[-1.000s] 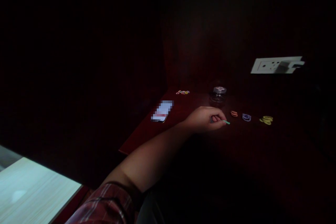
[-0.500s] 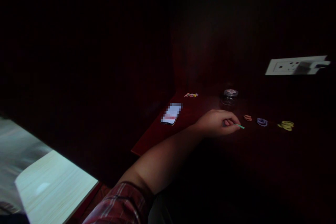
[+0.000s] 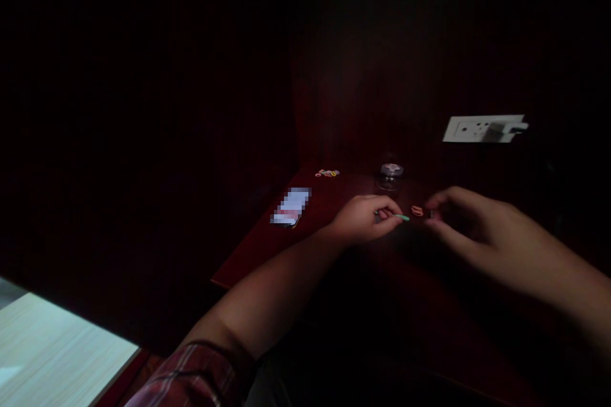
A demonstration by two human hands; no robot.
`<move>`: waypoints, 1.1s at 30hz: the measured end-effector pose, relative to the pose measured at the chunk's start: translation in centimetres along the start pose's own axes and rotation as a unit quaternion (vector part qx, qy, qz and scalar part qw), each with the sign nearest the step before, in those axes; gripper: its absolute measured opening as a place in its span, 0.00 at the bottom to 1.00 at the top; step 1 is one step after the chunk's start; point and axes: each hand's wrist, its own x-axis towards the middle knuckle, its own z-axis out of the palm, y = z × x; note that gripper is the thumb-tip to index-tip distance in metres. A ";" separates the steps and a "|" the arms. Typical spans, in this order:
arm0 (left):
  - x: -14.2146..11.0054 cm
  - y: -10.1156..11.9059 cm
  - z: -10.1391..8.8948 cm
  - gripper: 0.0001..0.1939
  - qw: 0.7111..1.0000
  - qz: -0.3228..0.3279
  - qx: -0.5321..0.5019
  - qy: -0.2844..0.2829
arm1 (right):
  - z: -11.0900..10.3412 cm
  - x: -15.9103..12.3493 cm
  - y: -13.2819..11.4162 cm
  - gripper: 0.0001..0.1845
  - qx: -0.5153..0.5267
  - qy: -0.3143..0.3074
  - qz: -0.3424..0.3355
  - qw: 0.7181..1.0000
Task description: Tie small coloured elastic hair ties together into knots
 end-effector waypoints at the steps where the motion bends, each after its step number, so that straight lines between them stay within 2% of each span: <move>1: 0.0 0.0 0.0 0.08 1.000 -0.007 -0.003 0.007 | 0.5 2.2 -1.1 0.13 -0.005 -0.028 -0.006 1.000; 3: 0.0 -0.1 0.1 0.08 1.000 -0.025 -0.010 0.016 | 1.5 5.0 -2.3 0.12 0.012 -0.071 -0.026 0.997; 4: 0.0 -0.2 0.2 0.08 0.999 -0.034 -0.013 0.019 | 1.9 5.5 -2.4 0.11 0.031 -0.099 -0.021 0.994; 6: 0.1 -0.4 0.3 0.08 0.998 -0.046 -0.020 0.023 | 2.7 5.5 -1.8 0.11 0.074 -0.108 -0.013 0.991; 10: 0.1 -0.6 0.5 0.07 0.998 -0.052 -0.028 0.023 | 4.4 3.9 0.4 0.12 0.134 -0.074 -0.001 0.988; 13: 0.2 -0.6 0.6 0.09 0.998 -0.054 -0.035 0.025 | 5.2 3.2 1.3 0.12 0.129 -0.060 -0.001 0.990; 17: 0.1 -0.7 0.7 0.08 0.998 -0.056 -0.034 0.013 | 5.4 3.1 1.0 0.11 0.116 -0.031 -0.001 0.993; 21: 0.1 -0.7 0.7 0.07 0.998 -0.054 -0.026 -0.006 | 5.3 3.0 0.3 0.10 0.134 0.015 -0.033 0.990; 26: 0.1 -0.5 0.6 0.08 0.998 -0.048 -0.013 -0.024 | 5.4 3.0 0.6 0.09 0.113 0.002 -0.037 0.993; 33: 0.1 -0.6 0.5 0.07 0.998 -0.040 -0.023 -0.042 | 5.7 3.1 1.4 0.11 0.152 -0.006 -0.022 0.988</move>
